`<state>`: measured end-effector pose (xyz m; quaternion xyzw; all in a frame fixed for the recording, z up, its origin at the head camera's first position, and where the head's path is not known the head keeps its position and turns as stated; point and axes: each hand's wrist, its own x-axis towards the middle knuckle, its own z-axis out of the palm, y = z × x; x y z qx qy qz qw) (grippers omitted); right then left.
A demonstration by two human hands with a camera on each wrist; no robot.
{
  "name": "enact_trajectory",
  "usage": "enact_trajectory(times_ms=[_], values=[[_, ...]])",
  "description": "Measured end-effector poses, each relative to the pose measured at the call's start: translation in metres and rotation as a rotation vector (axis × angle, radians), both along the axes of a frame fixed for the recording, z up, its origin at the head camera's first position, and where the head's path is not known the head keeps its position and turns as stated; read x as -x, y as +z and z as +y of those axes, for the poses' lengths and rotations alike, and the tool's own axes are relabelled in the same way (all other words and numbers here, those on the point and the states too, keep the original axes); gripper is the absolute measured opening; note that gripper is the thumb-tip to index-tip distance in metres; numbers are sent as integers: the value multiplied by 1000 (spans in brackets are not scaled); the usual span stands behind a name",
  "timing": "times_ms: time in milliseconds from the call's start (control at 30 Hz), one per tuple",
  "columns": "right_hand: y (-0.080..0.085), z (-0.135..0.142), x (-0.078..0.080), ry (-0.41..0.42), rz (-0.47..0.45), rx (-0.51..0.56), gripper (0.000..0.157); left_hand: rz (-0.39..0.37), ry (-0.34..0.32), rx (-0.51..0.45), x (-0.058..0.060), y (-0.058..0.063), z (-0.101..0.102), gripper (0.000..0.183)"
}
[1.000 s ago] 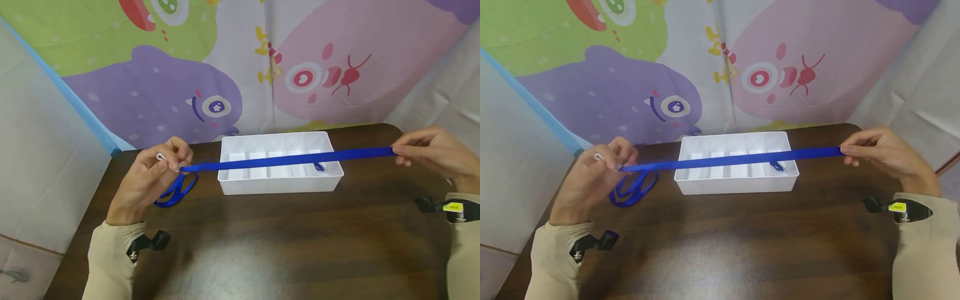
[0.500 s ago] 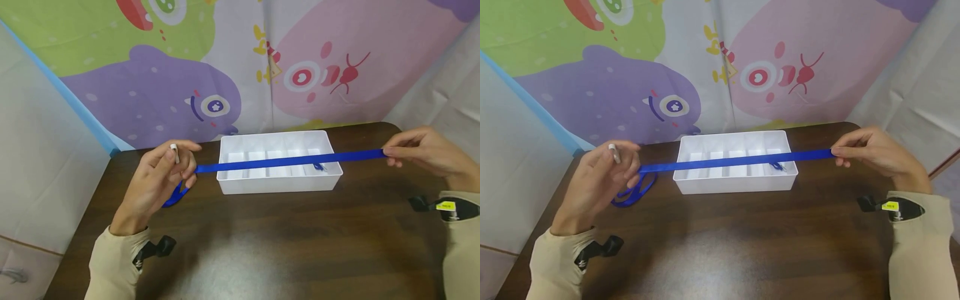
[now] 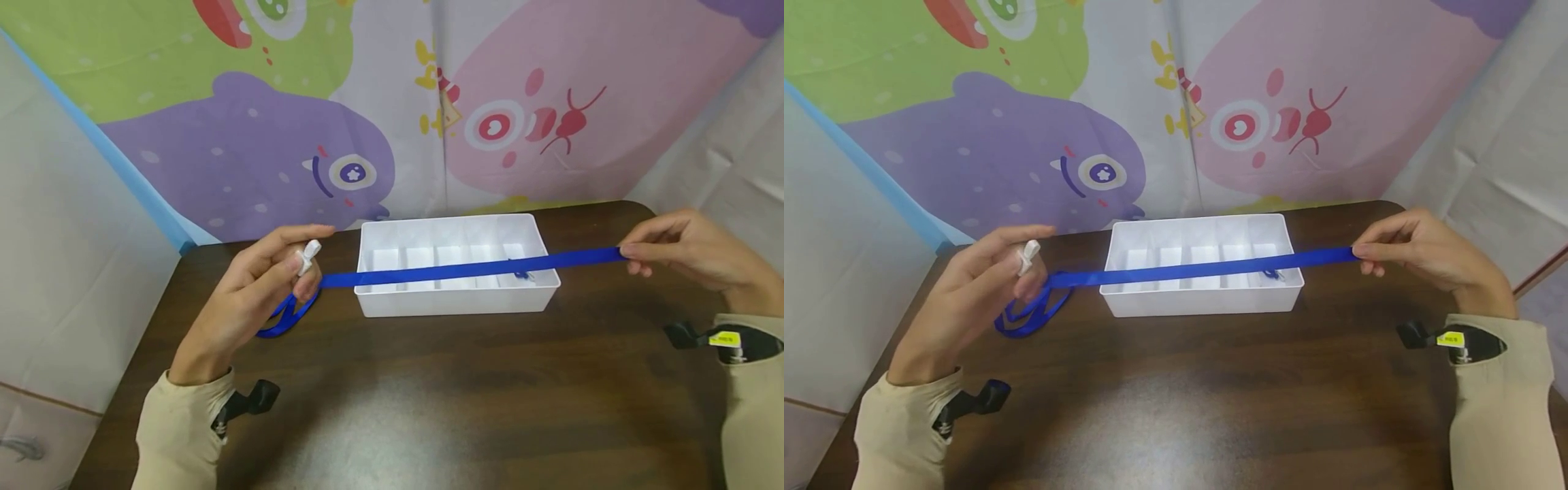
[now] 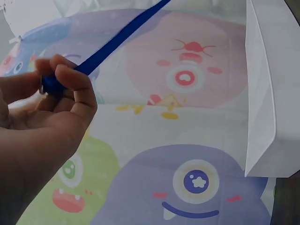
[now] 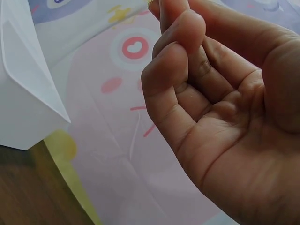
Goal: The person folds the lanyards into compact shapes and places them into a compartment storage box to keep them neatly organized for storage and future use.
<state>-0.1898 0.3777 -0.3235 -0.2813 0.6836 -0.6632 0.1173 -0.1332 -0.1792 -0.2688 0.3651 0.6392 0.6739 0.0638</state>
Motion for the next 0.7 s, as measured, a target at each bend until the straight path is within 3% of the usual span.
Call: enact_trajectory(times_ms=[167,267,533,700], values=[[1,-1,0,43,11,15,31,-26,84,-8,0,-3,2,5],[3,-2,-1,56,29,5,33,-20,129,-4,-1,-3,2,5],[7,-13,-4,42,77,-12,28,63,127,-59,-1,-3,5,12],[17,-30,-13,-96,158,-230,21,83,211,7,-6,-2,10,13]])
